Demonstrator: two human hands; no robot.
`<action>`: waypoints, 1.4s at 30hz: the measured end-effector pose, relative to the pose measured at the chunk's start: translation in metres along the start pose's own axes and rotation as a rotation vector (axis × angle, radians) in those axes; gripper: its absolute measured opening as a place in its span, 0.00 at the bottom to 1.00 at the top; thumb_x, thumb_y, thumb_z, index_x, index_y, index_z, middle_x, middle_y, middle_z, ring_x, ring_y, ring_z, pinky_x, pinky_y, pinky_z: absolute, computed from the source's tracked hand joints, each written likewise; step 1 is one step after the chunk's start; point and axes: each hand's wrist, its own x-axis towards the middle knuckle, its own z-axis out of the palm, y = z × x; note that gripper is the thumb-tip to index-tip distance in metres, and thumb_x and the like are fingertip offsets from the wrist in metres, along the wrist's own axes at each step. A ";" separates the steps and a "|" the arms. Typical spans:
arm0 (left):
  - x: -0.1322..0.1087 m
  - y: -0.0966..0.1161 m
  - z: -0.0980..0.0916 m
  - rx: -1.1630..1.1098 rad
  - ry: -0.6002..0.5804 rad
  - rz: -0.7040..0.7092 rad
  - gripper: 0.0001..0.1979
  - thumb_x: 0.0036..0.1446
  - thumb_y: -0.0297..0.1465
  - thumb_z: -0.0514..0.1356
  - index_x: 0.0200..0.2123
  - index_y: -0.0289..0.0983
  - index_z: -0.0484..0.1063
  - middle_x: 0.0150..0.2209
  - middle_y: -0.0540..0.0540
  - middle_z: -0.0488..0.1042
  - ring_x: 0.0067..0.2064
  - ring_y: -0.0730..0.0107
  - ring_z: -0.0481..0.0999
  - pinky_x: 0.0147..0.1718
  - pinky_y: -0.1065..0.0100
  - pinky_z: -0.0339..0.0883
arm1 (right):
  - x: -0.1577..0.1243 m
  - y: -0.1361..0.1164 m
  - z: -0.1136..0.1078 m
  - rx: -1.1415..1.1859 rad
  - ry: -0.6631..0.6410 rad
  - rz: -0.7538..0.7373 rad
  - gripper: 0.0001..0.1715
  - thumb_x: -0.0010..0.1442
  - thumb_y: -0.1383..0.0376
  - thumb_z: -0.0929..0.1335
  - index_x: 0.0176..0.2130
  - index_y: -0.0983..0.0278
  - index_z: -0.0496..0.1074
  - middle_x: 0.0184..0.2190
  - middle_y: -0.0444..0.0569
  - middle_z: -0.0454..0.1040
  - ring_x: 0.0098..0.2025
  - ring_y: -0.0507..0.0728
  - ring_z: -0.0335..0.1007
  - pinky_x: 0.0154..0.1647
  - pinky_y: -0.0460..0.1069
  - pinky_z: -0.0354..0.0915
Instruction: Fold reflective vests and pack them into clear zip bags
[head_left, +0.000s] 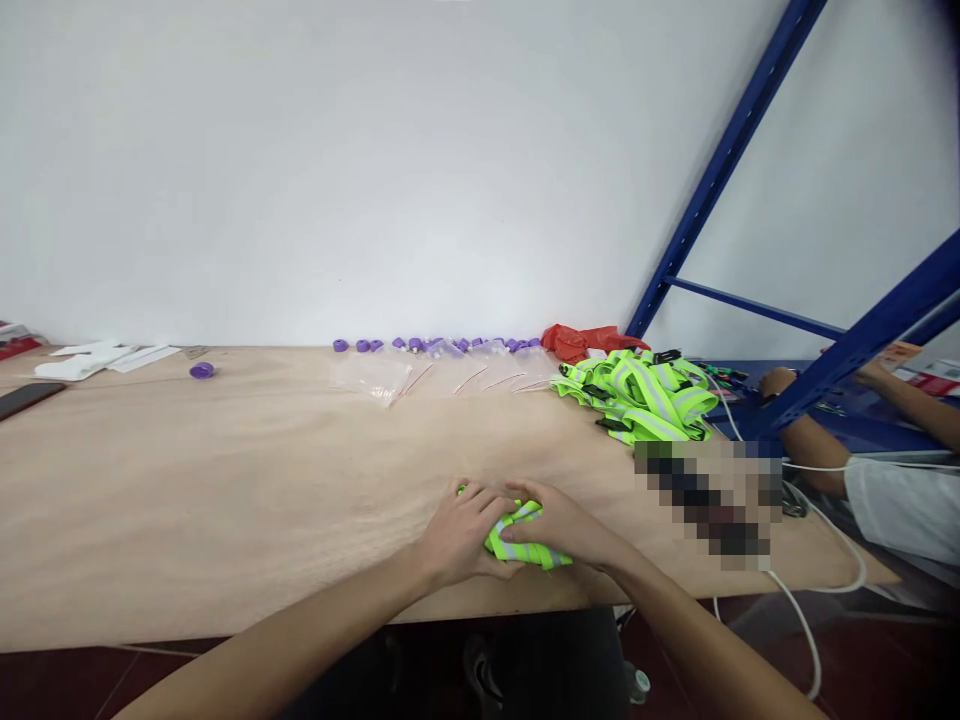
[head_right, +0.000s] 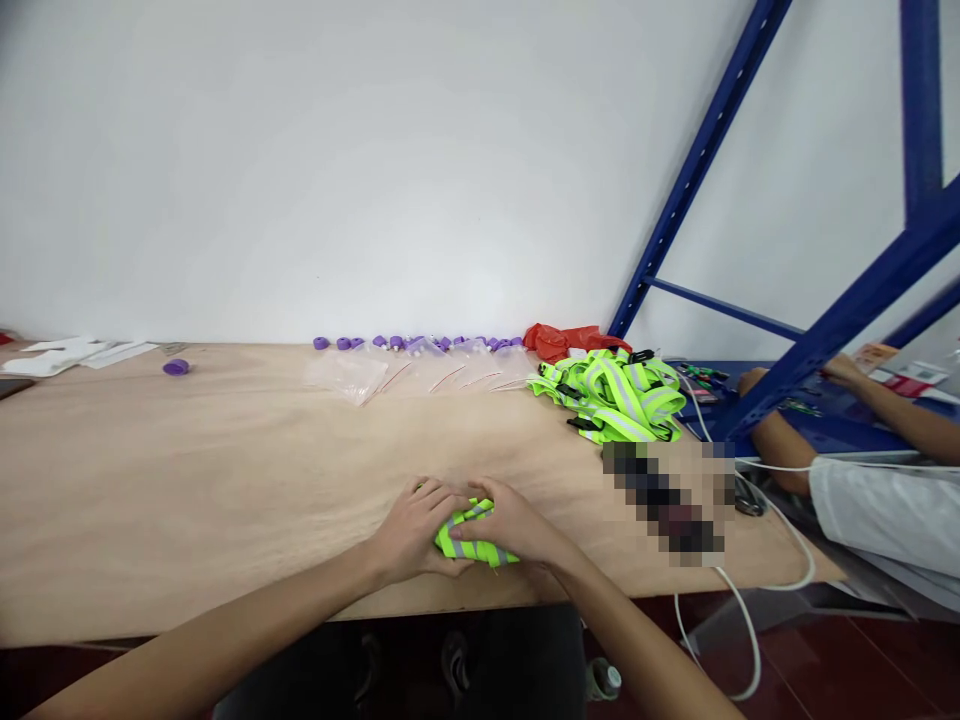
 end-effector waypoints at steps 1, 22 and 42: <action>0.000 0.000 0.000 0.003 0.001 0.005 0.30 0.50 0.50 0.65 0.52 0.42 0.68 0.49 0.47 0.76 0.51 0.61 0.72 0.52 0.58 0.60 | -0.001 -0.001 0.000 -0.029 -0.023 -0.019 0.40 0.44 0.56 0.75 0.55 0.68 0.72 0.51 0.51 0.74 0.49 0.54 0.69 0.48 0.45 0.66; 0.000 -0.005 0.006 -0.182 0.243 0.088 0.38 0.44 0.43 0.69 0.57 0.39 0.61 0.53 0.40 0.72 0.54 0.58 0.72 0.52 0.59 0.67 | -0.001 -0.002 0.008 0.547 -0.191 -0.043 0.34 0.40 0.58 0.78 0.45 0.67 0.70 0.40 0.47 0.74 0.39 0.49 0.70 0.40 0.42 0.67; 0.086 0.015 -0.014 0.143 0.012 0.480 0.39 0.54 0.56 0.59 0.64 0.44 0.60 0.57 0.40 0.69 0.53 0.58 0.71 0.52 0.60 0.62 | -0.008 0.026 -0.022 0.517 0.240 -0.236 0.36 0.45 0.48 0.76 0.47 0.67 0.73 0.53 0.54 0.73 0.55 0.59 0.69 0.58 0.51 0.68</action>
